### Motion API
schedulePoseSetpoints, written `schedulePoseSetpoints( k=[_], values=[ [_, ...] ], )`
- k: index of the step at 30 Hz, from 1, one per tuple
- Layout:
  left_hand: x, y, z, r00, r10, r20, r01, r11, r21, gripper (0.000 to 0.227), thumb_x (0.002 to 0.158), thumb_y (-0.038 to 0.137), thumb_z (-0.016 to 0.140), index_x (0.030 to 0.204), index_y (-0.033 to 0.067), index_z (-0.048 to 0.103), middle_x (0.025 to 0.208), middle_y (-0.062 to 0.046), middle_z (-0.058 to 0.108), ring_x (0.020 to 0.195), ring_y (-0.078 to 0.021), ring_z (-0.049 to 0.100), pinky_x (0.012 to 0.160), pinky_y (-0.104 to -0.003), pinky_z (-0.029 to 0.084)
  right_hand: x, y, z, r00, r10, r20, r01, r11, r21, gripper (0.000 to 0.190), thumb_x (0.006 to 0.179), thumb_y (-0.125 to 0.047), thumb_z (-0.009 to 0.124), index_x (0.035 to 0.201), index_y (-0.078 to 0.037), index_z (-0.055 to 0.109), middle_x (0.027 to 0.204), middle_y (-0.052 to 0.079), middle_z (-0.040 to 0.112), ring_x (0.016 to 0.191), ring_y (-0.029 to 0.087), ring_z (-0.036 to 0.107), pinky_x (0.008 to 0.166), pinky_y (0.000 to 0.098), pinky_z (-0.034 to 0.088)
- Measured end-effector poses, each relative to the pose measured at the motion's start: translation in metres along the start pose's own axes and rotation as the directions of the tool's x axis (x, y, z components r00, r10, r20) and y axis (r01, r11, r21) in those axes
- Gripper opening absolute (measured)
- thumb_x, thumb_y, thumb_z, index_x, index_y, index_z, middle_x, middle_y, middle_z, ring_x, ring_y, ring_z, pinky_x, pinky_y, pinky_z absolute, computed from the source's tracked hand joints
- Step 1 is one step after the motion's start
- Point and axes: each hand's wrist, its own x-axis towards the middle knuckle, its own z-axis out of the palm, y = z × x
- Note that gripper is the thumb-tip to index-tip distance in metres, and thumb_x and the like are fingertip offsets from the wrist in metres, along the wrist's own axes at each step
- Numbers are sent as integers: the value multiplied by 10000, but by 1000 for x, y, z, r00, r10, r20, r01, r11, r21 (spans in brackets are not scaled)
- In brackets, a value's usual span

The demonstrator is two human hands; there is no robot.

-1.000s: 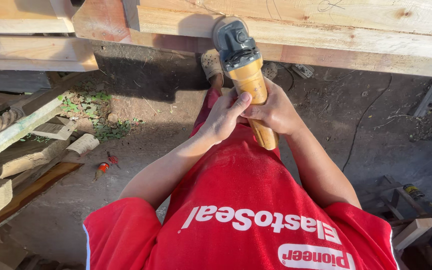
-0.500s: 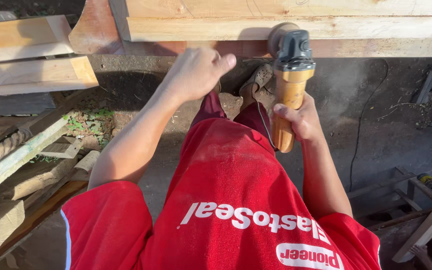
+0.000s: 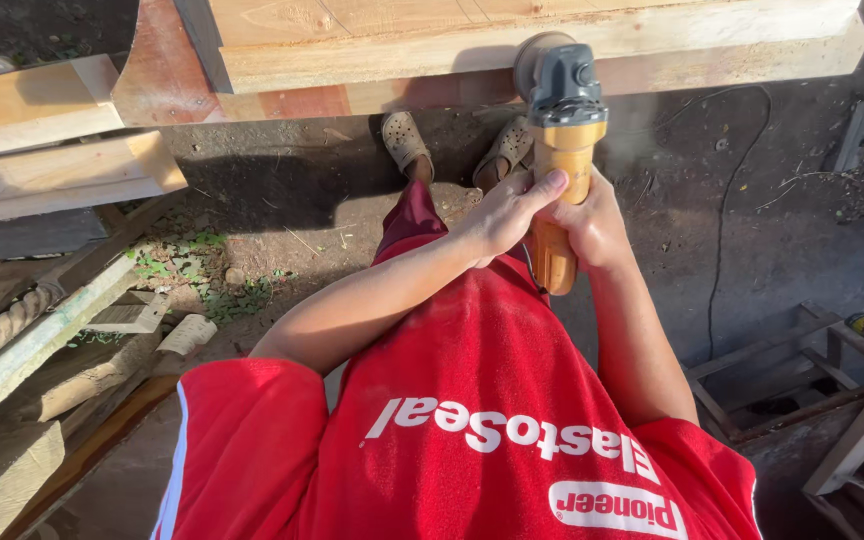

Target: The person uses an angle grinder with a sanding disc to smooth the surface of a wooden plank. They hold the plank with one hand and move the tool along the wood, then flip the plank to sand the other side.

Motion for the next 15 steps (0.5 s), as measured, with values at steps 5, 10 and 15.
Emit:
schedulePoseSetpoints(
  k=[5, 10, 15],
  values=[
    [-7, 0, -13, 994, 113, -3, -113, 994, 10, 701, 1062, 538, 515, 1466, -35, 518, 1333, -182, 643, 1198, -211, 640, 1041, -379, 518, 14, 2, 2, 993, -10, 116, 11, 1000, -12, 443, 853, -109, 783, 1239, 12, 604, 1109, 87, 701, 984, 172, 697, 888, 341, 589],
    [-37, 8, -30, 983, 26, -183, -52, 989, -140, 718, 1007, 551, 506, 1483, 20, 422, 1336, -172, 609, 1185, -292, 668, 963, -471, 599, 36, -6, 17, 968, 49, 244, 17, 965, -262, 517, 799, -160, 835, 1223, 2, 588, 1070, 82, 705, 942, 153, 691, 836, 340, 586],
    [-6, 3, 3, 981, -52, -187, 24, 989, -148, 705, 1000, 557, 506, 1480, 45, 440, 1322, -187, 612, 1164, -332, 665, 953, -497, 594, 26, -22, -18, 971, 68, 231, -42, 992, -116, 537, 803, -153, 819, 1261, -6, 580, 1082, 76, 708, 930, 148, 703, 809, 321, 604]
  ],
)
